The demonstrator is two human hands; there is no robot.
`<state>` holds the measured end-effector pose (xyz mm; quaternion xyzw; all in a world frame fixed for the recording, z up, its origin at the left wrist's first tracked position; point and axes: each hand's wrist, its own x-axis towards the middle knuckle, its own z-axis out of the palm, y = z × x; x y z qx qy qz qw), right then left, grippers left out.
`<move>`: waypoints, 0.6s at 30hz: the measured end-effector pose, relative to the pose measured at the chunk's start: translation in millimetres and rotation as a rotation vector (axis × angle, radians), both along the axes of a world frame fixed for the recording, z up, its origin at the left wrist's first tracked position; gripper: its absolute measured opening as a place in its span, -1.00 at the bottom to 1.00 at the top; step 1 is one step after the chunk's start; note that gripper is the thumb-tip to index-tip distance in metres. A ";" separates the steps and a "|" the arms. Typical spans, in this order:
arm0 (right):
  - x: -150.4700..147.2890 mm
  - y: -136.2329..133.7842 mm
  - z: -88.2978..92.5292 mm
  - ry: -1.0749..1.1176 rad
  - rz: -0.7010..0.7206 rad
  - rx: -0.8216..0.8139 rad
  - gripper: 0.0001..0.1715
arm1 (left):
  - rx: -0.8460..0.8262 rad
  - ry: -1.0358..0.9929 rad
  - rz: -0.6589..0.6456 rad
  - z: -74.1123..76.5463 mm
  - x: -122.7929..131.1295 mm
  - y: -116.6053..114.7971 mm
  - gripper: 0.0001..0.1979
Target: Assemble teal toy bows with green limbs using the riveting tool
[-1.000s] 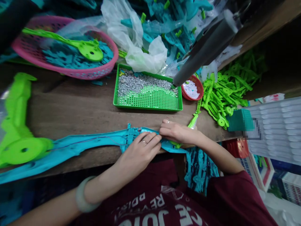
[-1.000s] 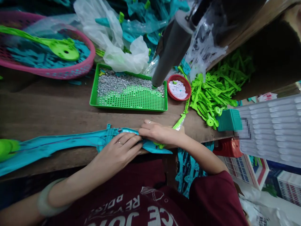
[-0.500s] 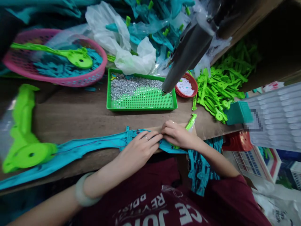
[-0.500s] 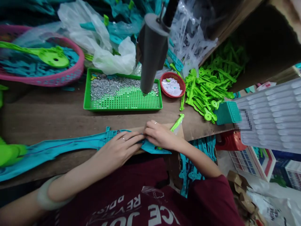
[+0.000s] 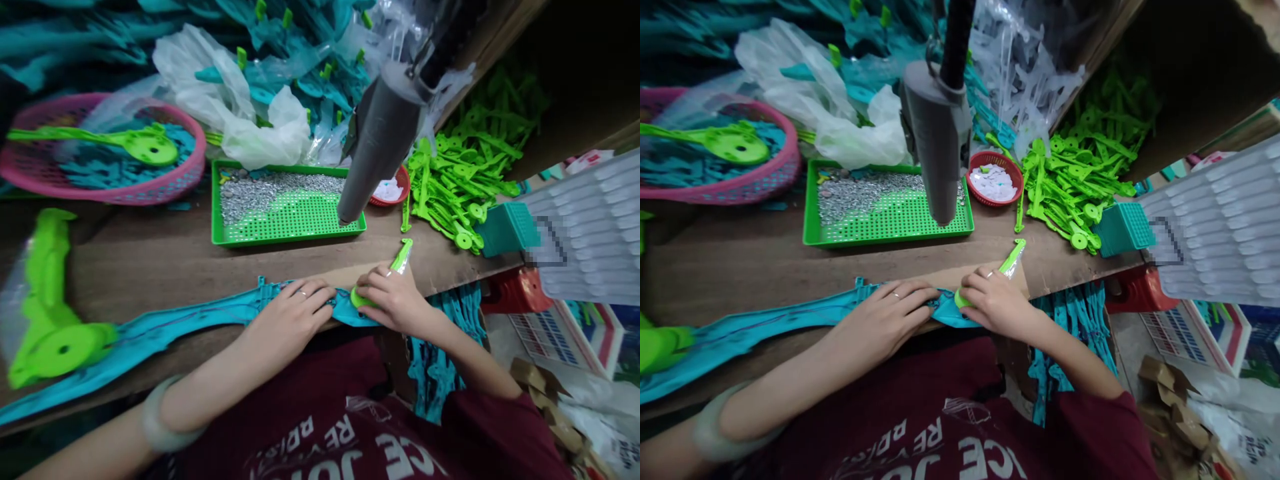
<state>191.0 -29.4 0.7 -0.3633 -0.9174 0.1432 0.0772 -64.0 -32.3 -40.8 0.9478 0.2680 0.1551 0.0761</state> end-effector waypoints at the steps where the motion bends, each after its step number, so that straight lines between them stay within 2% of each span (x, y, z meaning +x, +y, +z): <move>1: 0.4 -8.5 -5.8 -0.011 -0.006 0.067 -0.72 | -0.009 0.004 -0.003 0.9 0.9 0.3 -0.85; 4: -2.0 -24.7 -19.4 -0.044 -0.035 0.188 -0.67 | -0.023 0.015 -0.002 3.2 2.1 0.8 -0.87; 7: -6.2 -29.6 -23.9 -0.095 -0.048 0.199 -0.65 | -0.013 0.028 0.006 3.3 2.5 1.4 -0.83; 14: -9.6 -34.9 -18.1 -0.191 -0.048 0.239 -0.59 | 0.016 -0.004 -0.007 2.2 1.9 1.3 -0.84; 16: -10.4 -35.3 -14.1 -0.213 -0.044 0.270 -0.58 | 0.022 -0.073 0.011 6.8 -9.2 -2.0 -0.80; 18: -13.3 -34.5 -9.5 -0.203 -0.037 0.303 -0.58 | 0.013 -0.154 0.082 13.2 -27.2 -7.0 -0.74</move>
